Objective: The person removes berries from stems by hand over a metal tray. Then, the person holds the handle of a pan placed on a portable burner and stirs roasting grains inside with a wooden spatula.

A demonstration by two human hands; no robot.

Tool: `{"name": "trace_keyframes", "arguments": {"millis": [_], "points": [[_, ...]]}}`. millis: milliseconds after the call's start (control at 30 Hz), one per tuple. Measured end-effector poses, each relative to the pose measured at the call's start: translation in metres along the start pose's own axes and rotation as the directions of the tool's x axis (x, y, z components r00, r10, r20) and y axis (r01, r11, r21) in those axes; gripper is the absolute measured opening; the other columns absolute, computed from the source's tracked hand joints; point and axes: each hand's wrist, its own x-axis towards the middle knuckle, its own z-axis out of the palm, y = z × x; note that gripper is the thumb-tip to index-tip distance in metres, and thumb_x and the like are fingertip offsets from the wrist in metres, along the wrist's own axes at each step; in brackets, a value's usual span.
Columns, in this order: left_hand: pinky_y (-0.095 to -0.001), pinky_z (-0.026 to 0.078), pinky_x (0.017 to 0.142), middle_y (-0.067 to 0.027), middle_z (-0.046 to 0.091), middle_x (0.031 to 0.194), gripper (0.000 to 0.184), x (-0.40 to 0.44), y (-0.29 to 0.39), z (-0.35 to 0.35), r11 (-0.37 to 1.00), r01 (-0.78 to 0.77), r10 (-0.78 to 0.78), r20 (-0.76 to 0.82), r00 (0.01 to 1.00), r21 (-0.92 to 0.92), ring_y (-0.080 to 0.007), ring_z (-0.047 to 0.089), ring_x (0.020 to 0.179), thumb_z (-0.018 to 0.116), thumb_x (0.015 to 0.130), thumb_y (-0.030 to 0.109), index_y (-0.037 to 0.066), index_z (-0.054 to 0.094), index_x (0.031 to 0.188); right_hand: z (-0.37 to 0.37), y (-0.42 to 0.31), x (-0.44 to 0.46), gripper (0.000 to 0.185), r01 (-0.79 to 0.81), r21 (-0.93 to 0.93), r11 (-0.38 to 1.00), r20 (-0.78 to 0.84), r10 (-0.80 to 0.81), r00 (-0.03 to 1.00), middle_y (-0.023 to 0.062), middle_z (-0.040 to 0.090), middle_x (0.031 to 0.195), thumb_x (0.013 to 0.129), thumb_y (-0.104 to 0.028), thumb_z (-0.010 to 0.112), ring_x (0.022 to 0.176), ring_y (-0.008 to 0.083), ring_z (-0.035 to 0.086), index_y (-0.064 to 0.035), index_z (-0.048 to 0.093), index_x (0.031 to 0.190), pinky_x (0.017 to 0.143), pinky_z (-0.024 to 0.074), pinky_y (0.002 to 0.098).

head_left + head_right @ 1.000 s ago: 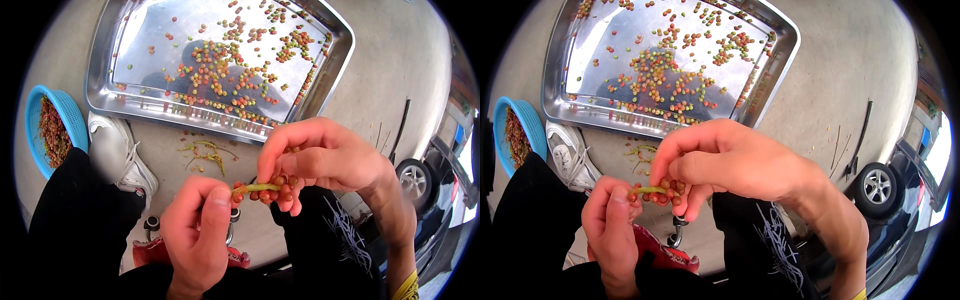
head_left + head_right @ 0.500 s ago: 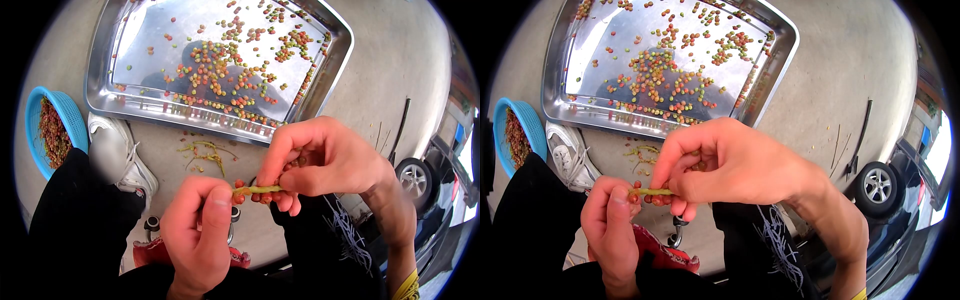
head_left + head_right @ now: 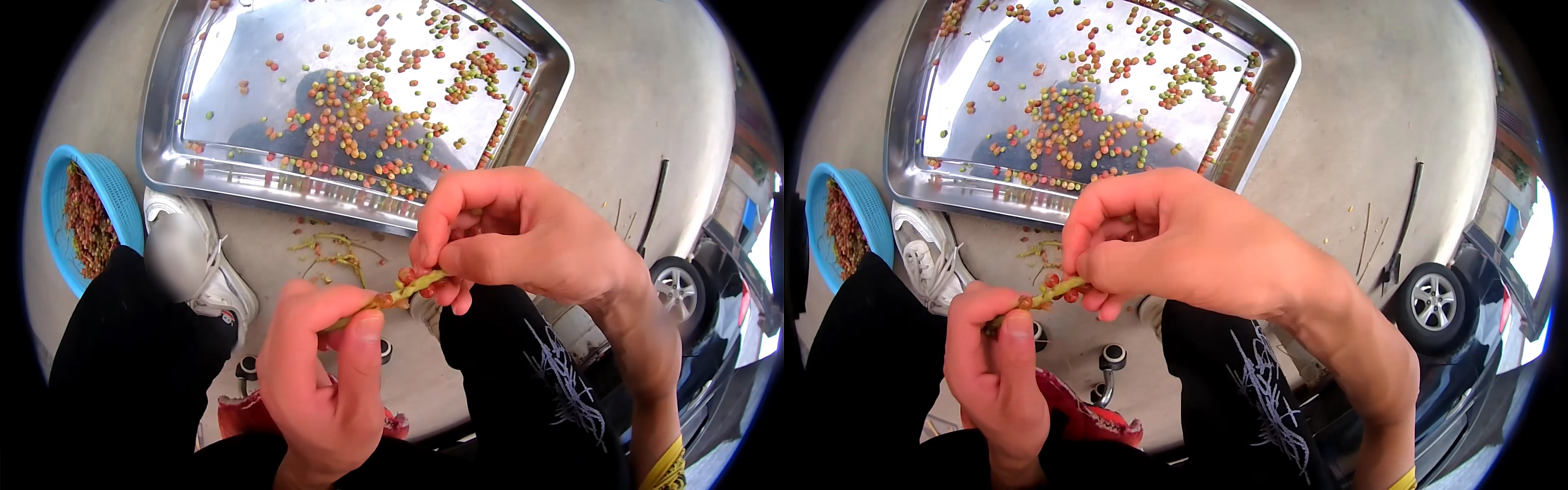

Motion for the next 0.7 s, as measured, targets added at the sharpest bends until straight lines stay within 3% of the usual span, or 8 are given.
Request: {"name": "trace_keyframes", "arguments": {"millis": [100, 167, 300, 400, 533, 600, 700], "points": [[-0.0258, 0.041, 0.056, -0.0099, 0.057, 0.081, 0.011, 0.000, 0.000, -0.001, 1.000, -0.015, 0.014, 0.008, 1.000, 0.013, -0.0163, 0.050, 0.064, 0.062, 0.086, 0.000, -0.001, 0.059, 0.097, -0.003, 0.000, -0.004, 0.011, -0.035, 0.076, 0.996, -0.010, 0.036, 0.999, 0.0049, 0.065, 0.082, 0.090, -0.009, 0.060, 0.072, 0.0100, 0.061, 0.0020, 0.062, 0.092, 0.069, 0.0515, 0.0236], [-0.0262, 0.042, 0.057, -0.0103, 0.058, 0.081, 0.012, 0.000, 0.000, -0.001, 0.999, -0.032, 0.032, 0.018, 0.999, 0.024, -0.0169, 0.052, 0.065, 0.062, 0.085, -0.001, -0.001, 0.059, 0.097, -0.005, -0.002, -0.006, 0.011, -0.045, 0.058, 0.997, 0.023, 0.044, 0.999, 0.0138, 0.065, 0.092, 0.092, -0.003, 0.053, 0.078, 0.0172, 0.066, 0.0038, 0.061, 0.096, 0.067, 0.0567, 0.0279], [-0.0274, 0.043, 0.058, -0.0106, 0.059, 0.083, 0.016, -0.001, -0.001, 0.001, 1.000, -0.016, 0.016, 0.004, 1.000, -0.002, -0.0185, 0.052, 0.066, 0.063, 0.082, -0.003, -0.001, 0.059, 0.097, -0.002, -0.005, -0.006, 0.019, -0.001, 0.098, 0.995, -0.045, 0.006, 0.999, 0.0143, 0.064, 0.092, 0.096, -0.010, 0.049, 0.078, 0.0177, 0.065, 0.0049, 0.061, 0.099, 0.065, 0.0560, 0.0277], [-0.0285, 0.043, 0.059, -0.0107, 0.060, 0.084, 0.020, -0.001, -0.003, 0.002, 0.995, -0.092, 0.093, -0.008, 0.996, 0.048, -0.0203, 0.053, 0.067, 0.065, 0.078, -0.006, 0.000, 0.060, 0.097, 0.000, -0.009, -0.006, 0.025, -0.027, -0.009, 1.000, -0.032, 0.026, 0.999, 0.0140, 0.063, 0.090, 0.099, -0.016, 0.047, 0.077, 0.0177, 0.064, 0.0051, 0.060, 0.101, 0.063, 0.0547, 0.0269], [-0.0291, 0.043, 0.060, -0.0112, 0.060, 0.084, 0.023, 0.001, -0.004, 0.001, 0.983, -0.149, 0.153, -0.033, 0.988, 0.108, -0.0217, 0.054, 0.068, 0.066, 0.075, -0.008, 0.000, 0.061, 0.096, -0.002, -0.010, -0.009, 0.015, -0.052, -0.033, 0.998, 0.013, 0.052, 0.999, 0.0095, 0.063, 0.088, 0.091, -0.009, 0.061, 0.075, 0.0131, 0.063, 0.0030, 0.061, 0.100, 0.063, 0.0527, 0.0243], [-0.0291, 0.043, 0.060, -0.0113, 0.060, 0.083, 0.024, 0.001, -0.004, 0.001, 0.973, -0.173, 0.180, -0.034, 0.983, 0.150, -0.0217, 0.054, 0.068, 0.066, 0.074, -0.008, 0.000, 0.061, 0.096, 0.000, -0.008, -0.011, 0.016, -0.033, -0.052, 0.998, 0.051, 0.036, 0.998, 0.0079, 0.064, 0.088, 0.087, -0.005, 0.068, 0.075, 0.0112, 0.063, 0.0021, 0.061, 0.099, 0.064, 0.0523, 0.0233], [-0.0291, 0.043, 0.059, -0.0114, 0.060, 0.083, 0.023, 0.001, -0.005, 0.003, 0.975, -0.172, 0.184, -0.078, 0.980, 0.143, -0.0218, 0.054, 0.068, 0.066, 0.074, -0.008, 0.000, 0.061, 0.096, 0.005, -0.006, -0.013, 0.029, 0.033, -0.212, 0.977, -0.050, -0.044, 0.998, 0.0049, 0.064, 0.088, 0.074, 0.004, 0.079, 0.076, 0.0078, 0.063, 0.0000, 0.061, 0.095, 0.066, 0.0521, 0.0208]]}}
